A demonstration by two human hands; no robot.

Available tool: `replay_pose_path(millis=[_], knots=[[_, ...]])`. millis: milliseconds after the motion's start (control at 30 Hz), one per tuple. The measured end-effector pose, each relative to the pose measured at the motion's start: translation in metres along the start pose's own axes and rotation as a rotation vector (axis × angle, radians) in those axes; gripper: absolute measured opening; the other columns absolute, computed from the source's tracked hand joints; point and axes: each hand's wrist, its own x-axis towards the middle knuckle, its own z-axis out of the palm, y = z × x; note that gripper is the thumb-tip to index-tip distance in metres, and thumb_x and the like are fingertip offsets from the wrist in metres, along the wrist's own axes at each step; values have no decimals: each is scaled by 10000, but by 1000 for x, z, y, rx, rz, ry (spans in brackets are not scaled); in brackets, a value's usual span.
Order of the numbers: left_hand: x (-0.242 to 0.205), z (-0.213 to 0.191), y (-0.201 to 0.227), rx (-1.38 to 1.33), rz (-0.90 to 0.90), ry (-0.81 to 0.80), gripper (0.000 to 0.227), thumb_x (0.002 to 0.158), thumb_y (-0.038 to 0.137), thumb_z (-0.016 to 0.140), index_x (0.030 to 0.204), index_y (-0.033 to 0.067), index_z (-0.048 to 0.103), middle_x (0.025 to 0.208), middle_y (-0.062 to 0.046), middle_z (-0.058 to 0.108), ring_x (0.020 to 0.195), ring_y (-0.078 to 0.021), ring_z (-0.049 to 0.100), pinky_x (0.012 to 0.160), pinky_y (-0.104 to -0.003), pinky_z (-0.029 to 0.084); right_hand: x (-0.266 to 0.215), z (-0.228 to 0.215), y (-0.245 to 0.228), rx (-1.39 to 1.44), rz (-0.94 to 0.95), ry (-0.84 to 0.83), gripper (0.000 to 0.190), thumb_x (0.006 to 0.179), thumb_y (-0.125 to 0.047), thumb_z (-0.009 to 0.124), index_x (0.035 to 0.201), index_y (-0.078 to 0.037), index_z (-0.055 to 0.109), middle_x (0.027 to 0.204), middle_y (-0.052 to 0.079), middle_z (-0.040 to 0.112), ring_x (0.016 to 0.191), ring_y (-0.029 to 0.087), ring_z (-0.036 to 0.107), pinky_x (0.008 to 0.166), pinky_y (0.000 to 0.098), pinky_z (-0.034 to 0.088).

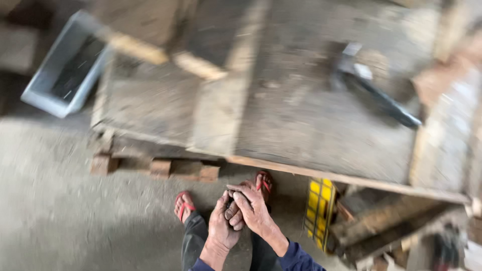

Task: The person assembles a wooden pallet by placing small wooden blocks onto a long plank and securing them with nails using a hammer. After assembling the frame, the person uses an angle grinder to smooth the edges of the wooden blocks.

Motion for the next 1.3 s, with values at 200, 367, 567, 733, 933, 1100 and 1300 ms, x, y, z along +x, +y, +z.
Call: replay_pose_path(millis=[200, 367, 567, 733, 933, 1100, 1300], knots=[[28, 138, -85, 887, 196, -74, 291, 1074, 357, 544, 926, 119, 623, 666, 47, 500, 550, -67, 425, 454, -282, 332, -36, -111, -14, 105, 53, 462, 299, 1050, -55, 501, 1322, -3, 615, 1211, 141, 678, 1111, 249, 639, 984, 321, 482], [125, 211, -152, 1792, 586, -7, 490, 1027, 499, 521, 763, 97, 617, 588, -49, 577, 469, -145, 508, 411, -349, 398, -27, -209, 2, 42, 71, 599, 371, 988, -8, 577, 1359, -10, 598, 1142, 119, 678, 1034, 213, 679, 914, 297, 533], [236, 273, -210, 2199, 1464, -78, 399, 1033, 422, 595, 771, 123, 558, 715, -134, 660, 605, -391, 641, 510, -524, 487, 13, -353, 58, -118, 159, 701, 238, 997, -52, 657, 1224, -47, 725, 966, 61, 684, 731, 154, 600, 654, 281, 475], [251, 283, -221, 2327, 1322, 97, 362, 1001, 399, 615, 774, 122, 560, 711, -133, 676, 586, -389, 659, 502, -532, 518, 82, -449, 77, 61, -59, 693, 209, 1034, -57, 639, 1237, -33, 683, 1061, 45, 666, 938, 128, 636, 824, 245, 515], [254, 288, -220, 2401, 1231, 137, 366, 999, 399, 607, 738, 152, 538, 628, -73, 636, 517, -284, 646, 477, -458, 526, 227, -469, 46, -205, -267, 441, 436, 997, -230, 728, 1384, -68, 611, 1402, 165, 598, 1272, 283, 612, 1077, 409, 519], [251, 292, -218, 2380, 1211, 128, 368, 993, 422, 609, 741, 162, 547, 604, -52, 617, 506, -262, 643, 467, -433, 529, 353, -481, 31, -745, -363, 320, 912, 820, -502, 850, 1535, -123, 431, 1596, 205, 333, 1499, 425, 287, 1188, 693, 244], [250, 295, -217, 2346, 1237, 76, 336, 989, 390, 609, 762, 151, 550, 671, -58, 643, 534, -265, 656, 491, -418, 551, 451, -513, 18, -983, -256, -74, 1307, 649, -752, 847, 1605, -92, 249, 1561, 253, 354, 1442, 456, 324, 1156, 723, 175]])
